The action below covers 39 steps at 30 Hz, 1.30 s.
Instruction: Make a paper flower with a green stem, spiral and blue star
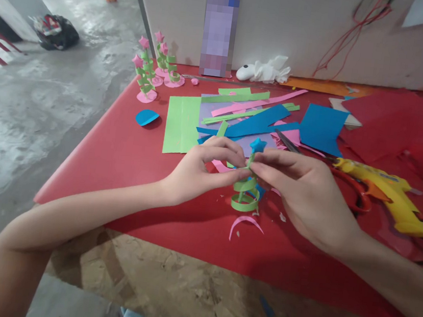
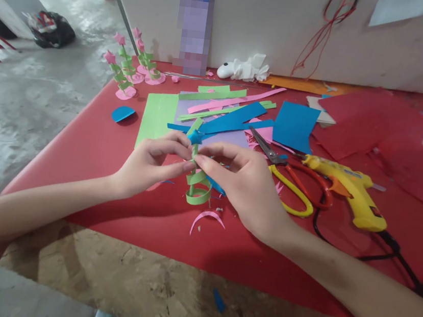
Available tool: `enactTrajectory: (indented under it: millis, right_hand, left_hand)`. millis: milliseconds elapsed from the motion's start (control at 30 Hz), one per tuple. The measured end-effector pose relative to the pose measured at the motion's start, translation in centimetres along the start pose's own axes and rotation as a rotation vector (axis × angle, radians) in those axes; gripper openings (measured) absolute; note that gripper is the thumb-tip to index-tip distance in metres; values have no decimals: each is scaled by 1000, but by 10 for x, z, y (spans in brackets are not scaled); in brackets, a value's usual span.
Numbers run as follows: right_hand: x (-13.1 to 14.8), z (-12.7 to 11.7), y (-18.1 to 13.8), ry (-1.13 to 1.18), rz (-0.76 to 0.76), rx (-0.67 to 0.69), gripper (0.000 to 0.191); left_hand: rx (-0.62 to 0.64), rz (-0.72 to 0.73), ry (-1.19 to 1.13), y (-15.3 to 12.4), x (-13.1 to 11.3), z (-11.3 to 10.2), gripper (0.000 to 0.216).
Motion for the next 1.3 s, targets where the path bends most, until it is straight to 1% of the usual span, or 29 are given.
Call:
enactTrajectory:
  millis: [100,233,367,600,733,833,867,900,933,967,1000,1100,1200,1233,1300]
  right_hand:
    - [-11,2,2,28,68,-17,19]
    - [-19,6,4,47,109,-22,27]
    - [-24,7,5,38,146,-18,29]
    - [-36,8,4,-26,149,2,26]
    - [-29,6,8,-144,119,68,29]
    - [-12,-4,18,-309,106,190,28]
    - [-6,-11,22,-382,104,227,27]
    - [0,-20,26,-511,106,257,23]
    - [4,-34,29,-789,111,271,19]
    - [7,-51,30,-1073,156,257,18]
    - [11,-69,30,-1179,187,200,18]
    - [12,-123,20,-1386,282,49,32]
    - [-2,-177,2,-1540,433,-44,42]
    - [-10,-193,-4,-1569,507,-66,43]
    - [-29,-222,-17,-1564,667,-70,38]
  left_hand:
    - [-4,-74,-10,2,14,0,11]
    - [15,-132,-60,4,31,1,18]
    - [59,-179,-113,4,43,4,26]
    - [93,-228,-151,3,51,6,14]
    - [91,-227,-160,3,52,6,13]
    - [96,-224,-157,3,50,6,14]
    - [101,-224,-154,3,50,7,15]
    - [107,-225,-152,2,50,7,16]
    - [111,-227,-150,2,49,7,17]
    - [114,-229,-148,2,49,8,17]
    - [115,-231,-146,2,49,8,17]
    - [118,-238,-139,2,50,8,18]
    - [120,-246,-136,2,50,8,19]
    - [117,-251,-136,2,50,8,18]
    - [108,-265,-137,2,50,8,17]
Point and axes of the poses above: each hand's wrist, its own y-axis towards the middle knuckle, its own z-axis out of the palm, x = y × z, the point moved 6 cm from there along y, towards the middle knuckle, and after that the axes turned 10 degrees about -z, right-handed, at the moved point
